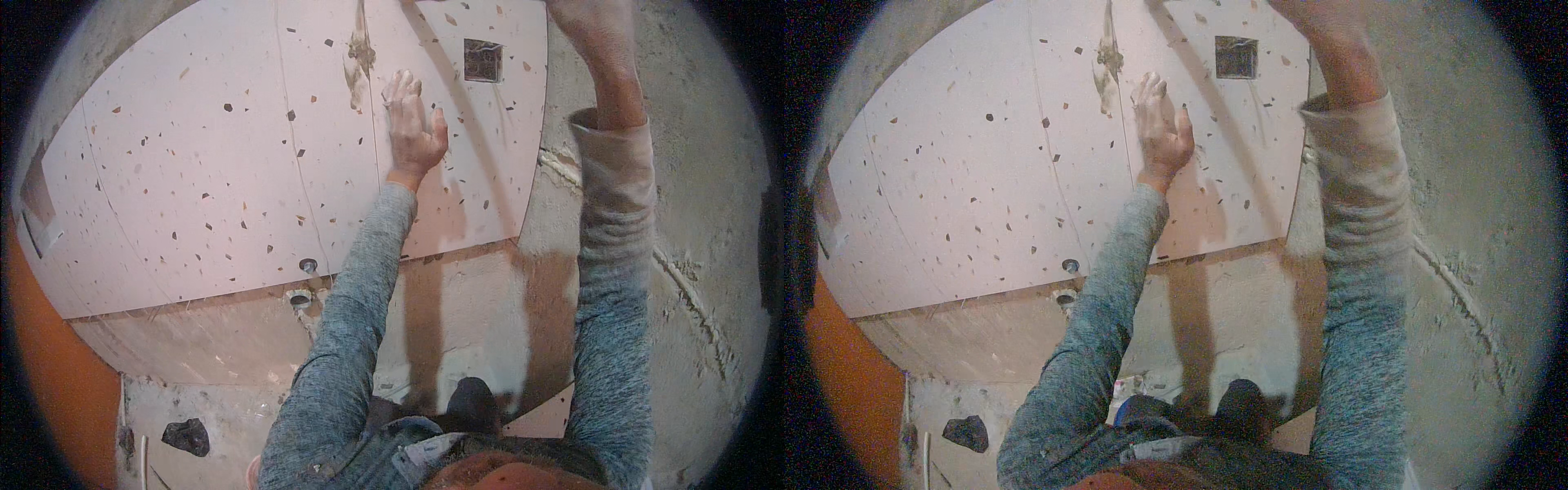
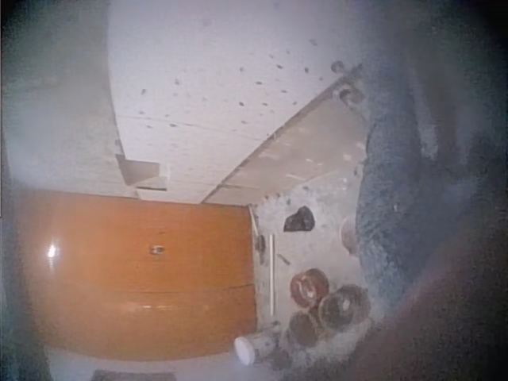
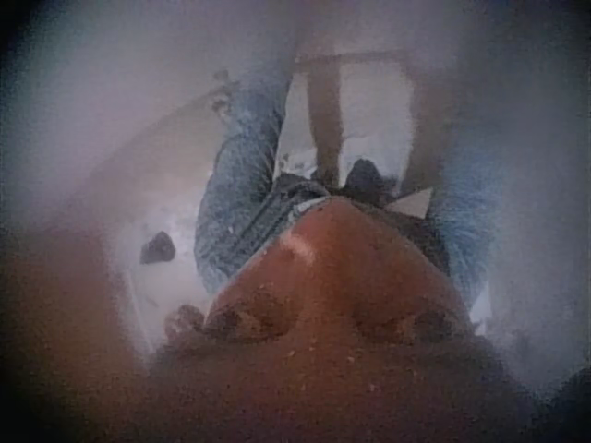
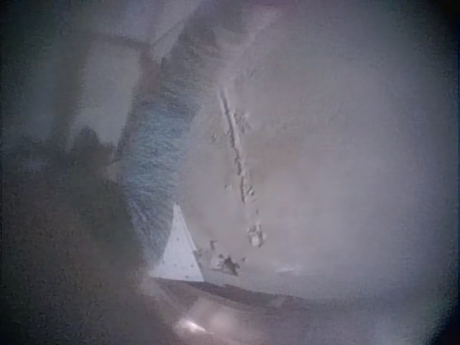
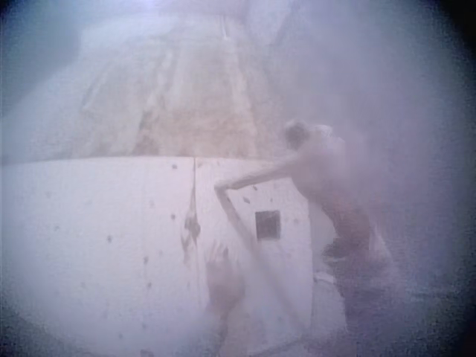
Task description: The person installs pink speckled tiles on a wall by applying adhesive with a trowel, positioning the tiles, and tapping them into place with a rubber mallet. The person also uses a hammer to secure the tiles and adjusts their position to ensure a proper fit.
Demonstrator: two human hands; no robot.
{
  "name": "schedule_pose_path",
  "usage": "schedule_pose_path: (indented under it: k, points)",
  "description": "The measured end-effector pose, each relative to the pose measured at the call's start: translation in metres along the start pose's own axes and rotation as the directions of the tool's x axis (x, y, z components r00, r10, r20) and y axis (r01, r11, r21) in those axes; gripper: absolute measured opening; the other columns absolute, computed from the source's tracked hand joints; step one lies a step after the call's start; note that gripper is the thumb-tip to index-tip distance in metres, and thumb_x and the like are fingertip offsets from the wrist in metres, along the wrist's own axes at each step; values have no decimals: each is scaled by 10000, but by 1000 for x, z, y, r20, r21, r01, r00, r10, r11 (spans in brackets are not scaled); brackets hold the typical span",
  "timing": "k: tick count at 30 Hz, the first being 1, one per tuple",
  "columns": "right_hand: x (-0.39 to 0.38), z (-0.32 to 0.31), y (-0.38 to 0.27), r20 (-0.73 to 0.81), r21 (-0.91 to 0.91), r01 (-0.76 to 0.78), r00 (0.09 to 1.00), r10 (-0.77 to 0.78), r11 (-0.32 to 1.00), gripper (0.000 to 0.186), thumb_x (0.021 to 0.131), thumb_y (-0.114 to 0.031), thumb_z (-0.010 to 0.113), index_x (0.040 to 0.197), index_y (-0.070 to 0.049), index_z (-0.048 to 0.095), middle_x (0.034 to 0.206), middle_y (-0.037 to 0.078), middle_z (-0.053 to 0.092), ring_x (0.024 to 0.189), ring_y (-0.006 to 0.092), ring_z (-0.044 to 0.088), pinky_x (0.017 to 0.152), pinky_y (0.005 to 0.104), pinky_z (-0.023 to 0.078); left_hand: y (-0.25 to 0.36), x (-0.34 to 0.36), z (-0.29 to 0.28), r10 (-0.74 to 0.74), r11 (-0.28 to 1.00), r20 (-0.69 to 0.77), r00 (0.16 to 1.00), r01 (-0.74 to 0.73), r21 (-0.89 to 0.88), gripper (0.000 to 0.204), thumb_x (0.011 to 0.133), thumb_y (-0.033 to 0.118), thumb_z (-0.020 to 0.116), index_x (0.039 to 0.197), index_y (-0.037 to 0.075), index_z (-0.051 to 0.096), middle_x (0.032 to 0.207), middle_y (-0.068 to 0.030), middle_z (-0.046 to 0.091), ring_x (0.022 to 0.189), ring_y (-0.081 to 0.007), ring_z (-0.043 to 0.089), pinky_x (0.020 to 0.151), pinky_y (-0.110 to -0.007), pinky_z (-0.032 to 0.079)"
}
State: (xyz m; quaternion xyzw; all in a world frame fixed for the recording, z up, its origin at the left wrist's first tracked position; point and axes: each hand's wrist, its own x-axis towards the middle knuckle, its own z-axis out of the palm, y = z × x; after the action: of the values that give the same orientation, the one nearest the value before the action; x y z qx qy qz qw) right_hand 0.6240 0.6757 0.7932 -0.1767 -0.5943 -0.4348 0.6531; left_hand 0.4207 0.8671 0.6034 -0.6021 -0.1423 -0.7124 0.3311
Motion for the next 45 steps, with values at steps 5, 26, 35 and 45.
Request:
schedule_pose_path:
  k: [5,26,35,45]
  points:
    - [2,18,-56,98,-141,-146,982,161,979,170,942,-98,592,1022,2,703,920,218,709,888,340,710,771,412,559,-13,5,-21,18,989,83,996,-29,145,530,872,194,609,1304,-94,501,1391,-292,477,1373,-444,406,1153,-533,325]
    - [-30,-86,-50,80,-102,-312,944,320,945,299,848,-204,667,1083,-19,692,903,180,699,825,283,686,719,376,519,-73,69,-17,324,763,324,889,-448,465,562,942,350,590,1365,-14,529,1373,-191,552,1340,-341,472,1183,-469,299]
    - [-198,-171,-60,423,-166,-867,367,828,470,305,855,-361,701,795,-64,665,635,13,589,555,117,530,532,290,424,-56,65,-13,411,704,395,822,-561,436,461,903,244,598,1268,-37,578,1361,-222,550,1327,-359,473,1153,-487,322]
    - [-351,-181,-98,599,-297,-954,-160,785,32,232,804,-213,778,904,-27,680,690,-6,607,572,66,525,512,249,425,18,9,-93,-38,978,499,866,-70,195,514,909,209,643,1346,-34,528,1358,-244,556,1321,-380,477,1129,-453,361]
